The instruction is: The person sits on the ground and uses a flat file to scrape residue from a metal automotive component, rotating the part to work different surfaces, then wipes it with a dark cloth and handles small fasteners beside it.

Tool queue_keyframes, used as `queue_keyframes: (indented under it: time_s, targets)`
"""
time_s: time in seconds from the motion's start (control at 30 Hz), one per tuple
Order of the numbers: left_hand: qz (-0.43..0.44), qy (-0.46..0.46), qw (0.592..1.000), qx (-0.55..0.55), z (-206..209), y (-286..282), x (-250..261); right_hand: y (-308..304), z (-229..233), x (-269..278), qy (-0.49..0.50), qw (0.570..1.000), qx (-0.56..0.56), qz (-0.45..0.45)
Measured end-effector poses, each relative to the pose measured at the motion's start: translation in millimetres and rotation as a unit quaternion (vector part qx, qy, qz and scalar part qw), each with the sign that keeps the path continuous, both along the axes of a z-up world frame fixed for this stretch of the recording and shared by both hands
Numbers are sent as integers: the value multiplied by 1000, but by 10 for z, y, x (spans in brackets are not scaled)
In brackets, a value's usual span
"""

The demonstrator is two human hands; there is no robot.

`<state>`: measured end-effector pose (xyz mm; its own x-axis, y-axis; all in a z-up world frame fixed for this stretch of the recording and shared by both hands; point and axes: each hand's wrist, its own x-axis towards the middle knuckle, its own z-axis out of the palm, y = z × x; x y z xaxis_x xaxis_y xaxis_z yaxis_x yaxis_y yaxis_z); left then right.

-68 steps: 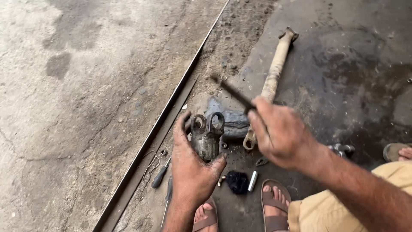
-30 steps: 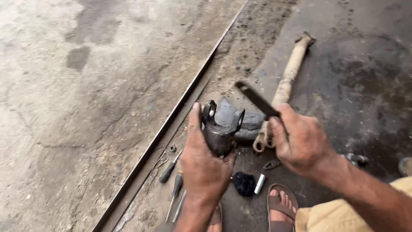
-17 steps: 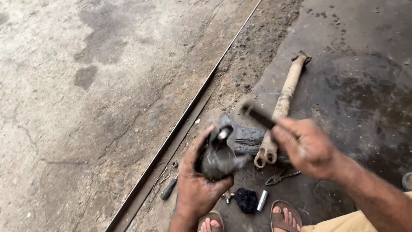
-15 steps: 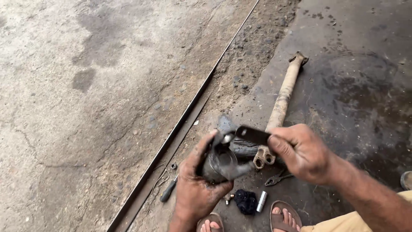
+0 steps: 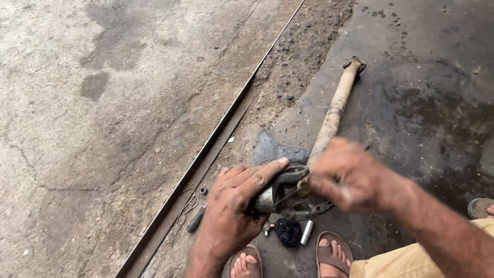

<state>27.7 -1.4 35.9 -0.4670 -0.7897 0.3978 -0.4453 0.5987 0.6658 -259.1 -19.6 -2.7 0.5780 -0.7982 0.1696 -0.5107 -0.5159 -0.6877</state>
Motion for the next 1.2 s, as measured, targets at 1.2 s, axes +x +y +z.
queue_keyframes:
  time_s: [1.2]
  targets:
    - [32, -80, 987, -135, -48, -69, -7, 136, 574, -195, 275, 929, -247, -27]
